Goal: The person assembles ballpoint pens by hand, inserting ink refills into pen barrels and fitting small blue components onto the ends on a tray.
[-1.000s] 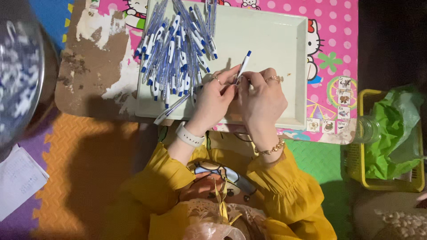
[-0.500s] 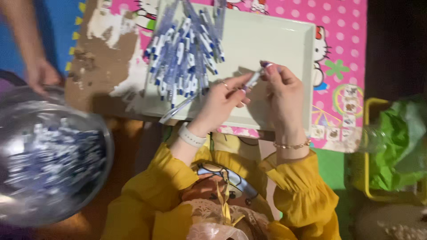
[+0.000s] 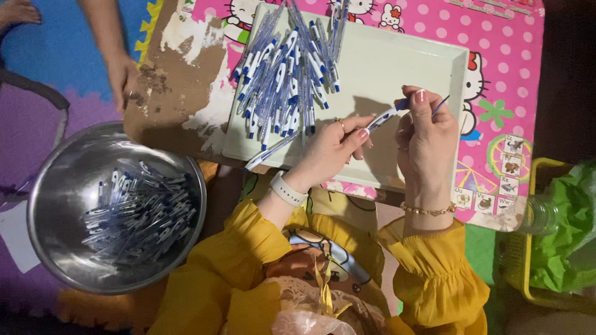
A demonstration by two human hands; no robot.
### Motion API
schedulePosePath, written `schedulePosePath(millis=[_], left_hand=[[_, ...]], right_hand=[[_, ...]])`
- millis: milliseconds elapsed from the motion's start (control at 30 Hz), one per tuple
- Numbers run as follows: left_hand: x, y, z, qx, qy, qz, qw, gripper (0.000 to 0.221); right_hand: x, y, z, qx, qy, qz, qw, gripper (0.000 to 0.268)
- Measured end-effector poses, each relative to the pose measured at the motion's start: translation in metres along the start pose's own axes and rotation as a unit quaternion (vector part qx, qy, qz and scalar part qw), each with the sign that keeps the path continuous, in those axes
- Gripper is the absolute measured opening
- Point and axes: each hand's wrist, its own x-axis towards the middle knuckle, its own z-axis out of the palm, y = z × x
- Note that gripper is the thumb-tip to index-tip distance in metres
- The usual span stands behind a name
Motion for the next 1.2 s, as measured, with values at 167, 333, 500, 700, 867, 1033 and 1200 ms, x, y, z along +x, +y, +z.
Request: schedulePosePath(millis=[167, 333, 500, 700, 867, 1033, 1200], left_hand=[[-0.001, 0.002, -0.001, 0.034, 0.013, 0.016, 0.999, 0.034], [-0.001, 0.006, 0.001, 0.049, 0.012, 0.025, 0.998, 0.033], [-0.004, 0.022, 0.003, 0.098, -0.010, -0.057, 0.994, 0.044], [-0.005, -0.002, 0.003, -0.004, 0.051, 0.045, 0.998, 0.033], [-0.015, 0.029, 0.009, 0.088, 0.058, 0.044, 0.993, 0.031], [-0.028, 0.029, 0.003, 0.201, 0.055, 0.066, 0.976, 0.035], [-0.015, 0.047, -0.024, 0.343, 0.033, 0.165, 0.924, 0.032]], right_hand=[[0.004, 0.019, -0.009, -0.025, -0.017, -0.006, 1.000, 0.019], [0.026, 0.006, -0.022, 0.011, 0.007, -0.032, 0.999, 0.023], [0.005, -0.021, -0.021, -0.047, -0.011, 0.043, 0.998, 0.009], [-0.021, 0.007, -0.007, -0.102, -0.068, 0.042, 0.992, 0.020], [-0.001, 0.039, -0.031, -0.060, -0.049, 0.045, 0.996, 0.023], [0.004, 0.034, -0.031, -0.046, -0.039, 0.063, 0.996, 0.031], [0.002, 0.028, -0.019, 0.106, -0.061, 0.183, 0.976, 0.033]])
